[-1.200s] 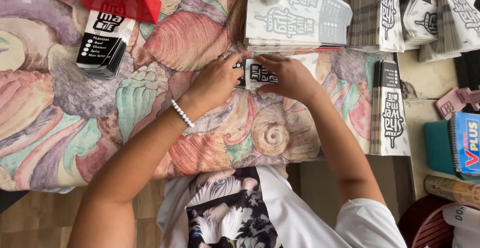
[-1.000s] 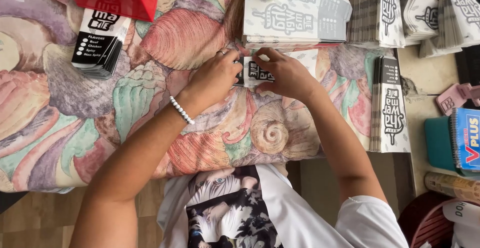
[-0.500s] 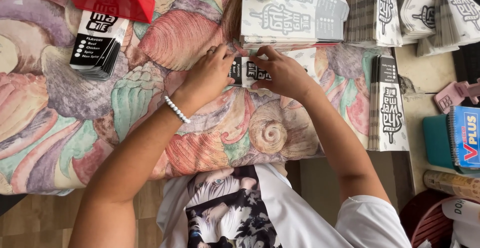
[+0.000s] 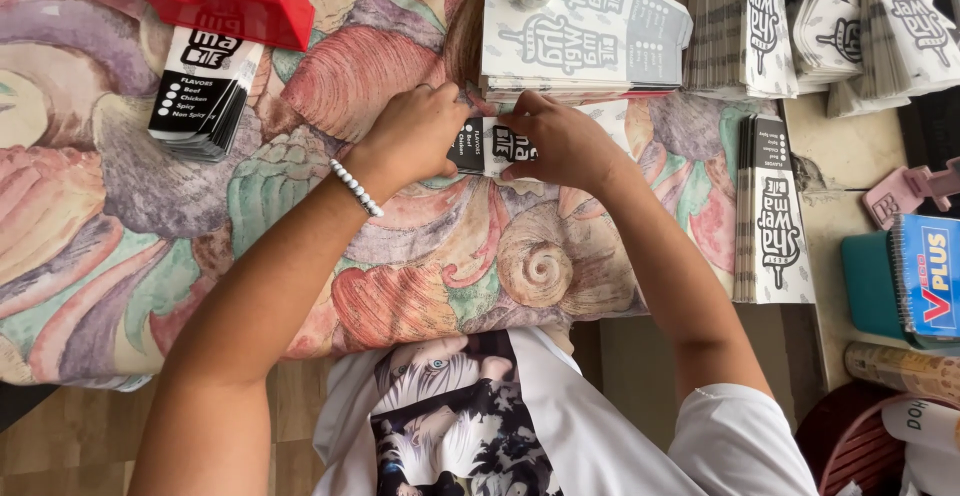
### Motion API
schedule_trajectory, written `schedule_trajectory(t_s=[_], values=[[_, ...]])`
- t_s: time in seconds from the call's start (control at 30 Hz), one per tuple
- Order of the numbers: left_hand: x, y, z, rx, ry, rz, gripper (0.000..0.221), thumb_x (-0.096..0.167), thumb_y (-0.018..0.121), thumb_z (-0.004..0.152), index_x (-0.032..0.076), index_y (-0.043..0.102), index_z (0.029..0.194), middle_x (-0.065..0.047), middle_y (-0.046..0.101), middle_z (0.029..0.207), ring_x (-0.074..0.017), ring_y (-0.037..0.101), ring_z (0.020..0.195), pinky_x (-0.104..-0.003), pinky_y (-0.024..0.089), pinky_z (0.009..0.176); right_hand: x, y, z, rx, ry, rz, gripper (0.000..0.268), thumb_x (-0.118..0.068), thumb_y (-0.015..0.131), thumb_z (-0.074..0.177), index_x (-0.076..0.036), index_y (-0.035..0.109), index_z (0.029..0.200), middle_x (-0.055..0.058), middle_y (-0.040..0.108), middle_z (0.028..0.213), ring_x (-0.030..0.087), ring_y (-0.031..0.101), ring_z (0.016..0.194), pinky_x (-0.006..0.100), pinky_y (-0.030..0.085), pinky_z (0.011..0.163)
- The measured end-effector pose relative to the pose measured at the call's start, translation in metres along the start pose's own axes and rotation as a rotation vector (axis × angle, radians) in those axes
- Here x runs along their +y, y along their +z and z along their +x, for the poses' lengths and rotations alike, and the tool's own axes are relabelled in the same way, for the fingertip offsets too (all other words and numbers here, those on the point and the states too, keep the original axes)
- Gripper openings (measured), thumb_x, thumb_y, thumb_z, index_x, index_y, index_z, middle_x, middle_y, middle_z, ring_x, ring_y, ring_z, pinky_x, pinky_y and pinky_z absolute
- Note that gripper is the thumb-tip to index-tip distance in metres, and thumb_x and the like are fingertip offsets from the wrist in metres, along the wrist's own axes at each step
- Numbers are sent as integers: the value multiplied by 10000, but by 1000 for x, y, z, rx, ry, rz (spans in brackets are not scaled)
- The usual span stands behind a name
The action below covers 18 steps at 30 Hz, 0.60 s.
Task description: The person organizes a large stack of printed paper bags by hand, aligning them one by one and eventually gathering the whole pile into a neat stack.
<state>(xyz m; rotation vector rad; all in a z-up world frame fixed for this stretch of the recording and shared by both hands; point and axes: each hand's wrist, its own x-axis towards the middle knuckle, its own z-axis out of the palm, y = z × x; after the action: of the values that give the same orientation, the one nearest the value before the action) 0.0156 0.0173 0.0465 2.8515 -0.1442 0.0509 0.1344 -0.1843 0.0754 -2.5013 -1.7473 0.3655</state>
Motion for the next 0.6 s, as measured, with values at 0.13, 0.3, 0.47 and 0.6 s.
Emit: schedule_trajectory(t_s=[0.13,0.3,0.47,0.6], values=[[-4,15,7,3,4,57,572,283,949,522,18,736,982,-118,607,965,-401,688,913,-554,594,774,-18,-28,-2,-16,6,87,815,-425,901,708,-13,644,1364,178,638,1164,433,655,1050,544,563,914],[-4,19,12,-26,-35,42,553,279,940,469,11,742,911,-131,624,912,-416,702,869,-565,595,736,-27,-40,2,24,-60,-11,833,-509,919,586,-85,722,1277,121,693,1087,351,663,1050,469,567,898],[6,8,10,-58,-35,6,481,206,938,521,-42,738,880,-186,636,911,-453,701,884,-571,602,775,-25,-34,3,-17,-23,-40,807,-524,886,600,-81,726,1255,94,709,1082,303,686,1032,409,584,869],[10,4,9,-64,-37,3,473,188,951,508,-47,744,862,-192,641,881,-444,709,858,-560,609,760,-35,-44,0,-31,-17,-67,808,-546,864,599,-72,729,1240,95,722,1076,297,697,1021,394,592,853]])
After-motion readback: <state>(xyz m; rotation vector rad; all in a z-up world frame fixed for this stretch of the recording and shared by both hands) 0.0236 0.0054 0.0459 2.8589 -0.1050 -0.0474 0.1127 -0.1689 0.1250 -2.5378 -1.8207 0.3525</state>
